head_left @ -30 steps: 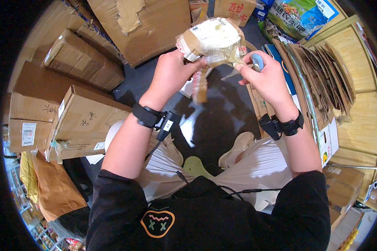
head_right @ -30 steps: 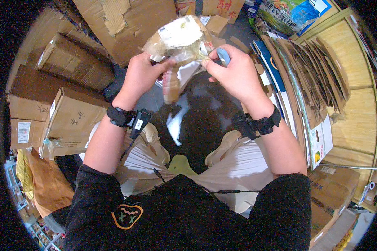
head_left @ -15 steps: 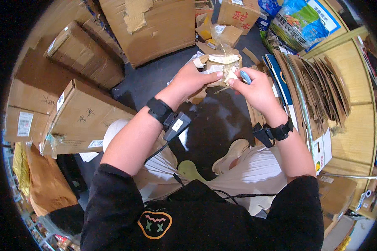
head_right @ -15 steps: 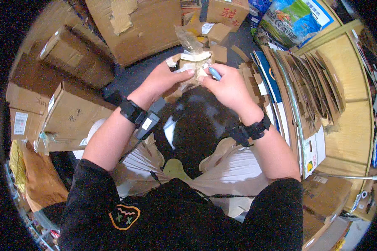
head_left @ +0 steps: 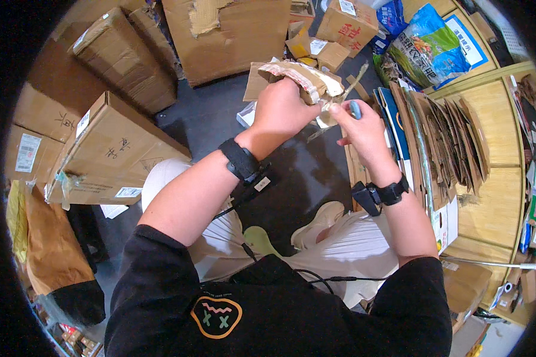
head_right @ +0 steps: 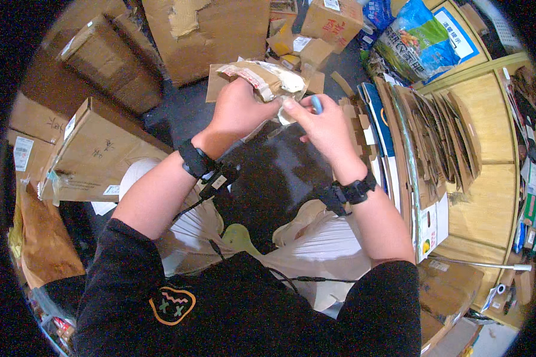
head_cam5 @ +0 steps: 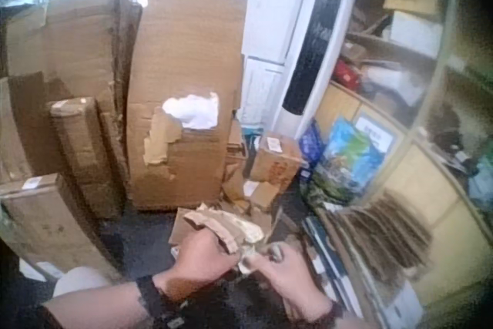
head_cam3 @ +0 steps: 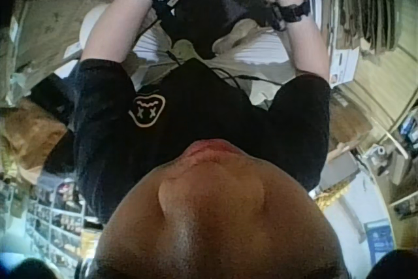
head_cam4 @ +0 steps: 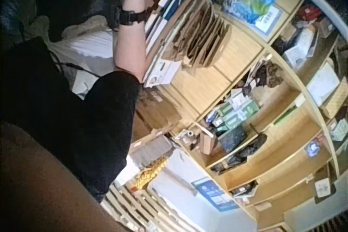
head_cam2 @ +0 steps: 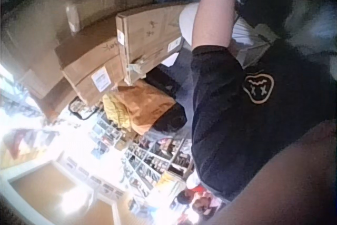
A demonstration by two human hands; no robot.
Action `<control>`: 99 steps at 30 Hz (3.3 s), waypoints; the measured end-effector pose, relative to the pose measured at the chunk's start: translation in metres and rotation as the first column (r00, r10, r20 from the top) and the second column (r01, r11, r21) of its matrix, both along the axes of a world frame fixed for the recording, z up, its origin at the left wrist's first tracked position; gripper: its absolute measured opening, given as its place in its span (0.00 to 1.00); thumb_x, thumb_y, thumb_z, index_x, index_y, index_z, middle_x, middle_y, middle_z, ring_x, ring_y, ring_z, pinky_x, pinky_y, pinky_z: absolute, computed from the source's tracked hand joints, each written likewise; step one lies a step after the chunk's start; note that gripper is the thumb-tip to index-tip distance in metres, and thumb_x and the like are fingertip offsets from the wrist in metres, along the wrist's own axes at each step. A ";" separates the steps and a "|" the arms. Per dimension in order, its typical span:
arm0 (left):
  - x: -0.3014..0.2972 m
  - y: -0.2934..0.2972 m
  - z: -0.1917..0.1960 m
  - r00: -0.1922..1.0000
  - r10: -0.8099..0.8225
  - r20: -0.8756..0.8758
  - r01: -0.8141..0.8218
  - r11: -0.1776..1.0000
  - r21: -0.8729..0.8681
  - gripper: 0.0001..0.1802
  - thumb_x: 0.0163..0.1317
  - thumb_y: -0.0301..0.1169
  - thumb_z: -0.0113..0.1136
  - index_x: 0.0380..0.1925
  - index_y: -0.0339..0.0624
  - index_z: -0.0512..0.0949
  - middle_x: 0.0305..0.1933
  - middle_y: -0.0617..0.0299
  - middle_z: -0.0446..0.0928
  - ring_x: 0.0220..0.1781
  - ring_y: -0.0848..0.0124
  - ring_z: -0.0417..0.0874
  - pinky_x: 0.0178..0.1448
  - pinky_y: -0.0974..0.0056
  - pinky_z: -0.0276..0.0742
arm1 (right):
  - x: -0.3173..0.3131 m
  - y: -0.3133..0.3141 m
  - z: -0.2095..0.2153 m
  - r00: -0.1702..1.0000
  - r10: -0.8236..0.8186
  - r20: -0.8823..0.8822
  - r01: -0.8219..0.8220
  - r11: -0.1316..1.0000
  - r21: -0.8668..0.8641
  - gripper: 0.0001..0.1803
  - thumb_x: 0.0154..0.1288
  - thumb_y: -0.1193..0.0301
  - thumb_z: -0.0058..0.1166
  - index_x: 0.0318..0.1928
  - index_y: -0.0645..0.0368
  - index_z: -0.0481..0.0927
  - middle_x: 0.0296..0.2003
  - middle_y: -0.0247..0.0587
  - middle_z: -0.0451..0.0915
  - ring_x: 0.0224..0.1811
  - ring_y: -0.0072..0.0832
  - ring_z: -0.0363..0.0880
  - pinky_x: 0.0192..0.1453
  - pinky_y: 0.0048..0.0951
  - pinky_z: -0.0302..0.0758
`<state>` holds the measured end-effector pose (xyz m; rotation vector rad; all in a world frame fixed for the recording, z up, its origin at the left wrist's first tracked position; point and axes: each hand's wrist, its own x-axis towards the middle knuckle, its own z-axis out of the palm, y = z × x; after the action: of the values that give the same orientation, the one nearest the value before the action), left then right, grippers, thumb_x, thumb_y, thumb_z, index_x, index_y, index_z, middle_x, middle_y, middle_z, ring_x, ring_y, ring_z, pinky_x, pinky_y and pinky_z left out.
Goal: The person peels tape from small cardboard pieces using a box cutter, tears sections apart by hand, and stacks the flattened cardboard onto a pile.
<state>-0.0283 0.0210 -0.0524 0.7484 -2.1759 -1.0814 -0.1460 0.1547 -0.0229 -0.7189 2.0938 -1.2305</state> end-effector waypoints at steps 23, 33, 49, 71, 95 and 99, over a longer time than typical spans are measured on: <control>0.012 -0.029 0.012 0.924 -0.378 0.063 0.382 0.923 -0.050 0.20 0.51 0.27 0.69 0.45 0.35 0.78 0.43 0.55 0.83 0.46 0.64 0.84 0.54 0.63 0.77 | -0.002 0.020 -0.008 0.946 0.202 -0.254 -0.213 0.977 -0.016 0.14 0.54 0.67 0.61 0.35 0.67 0.82 0.22 0.39 0.81 0.24 0.21 0.77 0.32 0.28 0.74; 0.010 -0.040 -0.009 0.862 -0.504 -0.042 0.503 0.844 0.185 0.20 0.50 0.27 0.72 0.44 0.35 0.80 0.43 0.58 0.84 0.45 0.69 0.83 0.54 0.65 0.76 | 0.013 0.026 0.000 0.981 0.150 -0.126 -0.148 0.989 0.026 0.11 0.56 0.70 0.61 0.35 0.66 0.82 0.20 0.33 0.79 0.19 0.17 0.75 0.24 0.24 0.71; 0.005 -0.040 -0.014 0.922 0.241 -0.304 0.135 0.534 0.835 0.17 0.61 0.27 0.56 0.49 0.30 0.75 0.47 0.54 0.80 0.45 0.65 0.83 0.47 0.60 0.81 | -0.028 0.018 -0.003 0.948 0.060 0.313 0.040 0.952 -0.305 0.23 0.68 0.52 0.56 0.49 0.59 0.74 0.37 0.34 0.79 0.17 0.11 0.59 0.22 0.14 0.61; -0.001 -0.002 -0.015 0.897 -0.114 -0.428 0.433 0.428 0.794 0.23 0.59 0.26 0.66 0.55 0.36 0.76 0.51 0.60 0.81 0.49 0.73 0.81 0.54 0.67 0.77 | 0.001 -0.006 -0.029 0.713 0.010 -0.701 -0.223 0.952 -0.212 0.14 0.63 0.68 0.60 0.25 0.65 0.76 0.16 0.48 0.71 0.17 0.31 0.68 0.23 0.34 0.65; -0.004 -0.017 -0.015 0.973 -0.002 -0.229 0.148 0.772 0.619 0.18 0.58 0.30 0.67 0.47 0.32 0.80 0.45 0.56 0.83 0.44 0.72 0.84 0.49 0.65 0.79 | -0.016 0.016 -0.013 0.988 0.123 -0.089 -0.122 0.992 0.019 0.16 0.67 0.61 0.57 0.29 0.61 0.79 0.20 0.32 0.76 0.22 0.18 0.74 0.24 0.27 0.73; -0.004 -0.022 -0.015 0.922 0.066 -0.381 0.257 0.633 0.731 0.18 0.57 0.27 0.68 0.47 0.30 0.79 0.46 0.55 0.83 0.45 0.70 0.83 0.50 0.65 0.78 | -0.017 0.013 -0.019 0.922 0.290 0.257 -0.225 0.941 -0.253 0.17 0.72 0.58 0.52 0.47 0.60 0.74 0.32 0.33 0.76 0.17 0.11 0.63 0.24 0.21 0.73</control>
<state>-0.0327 -0.0012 -0.0676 0.6796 -1.3688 -2.0863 -0.1627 0.1677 -0.0417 -0.8271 1.5838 -1.3374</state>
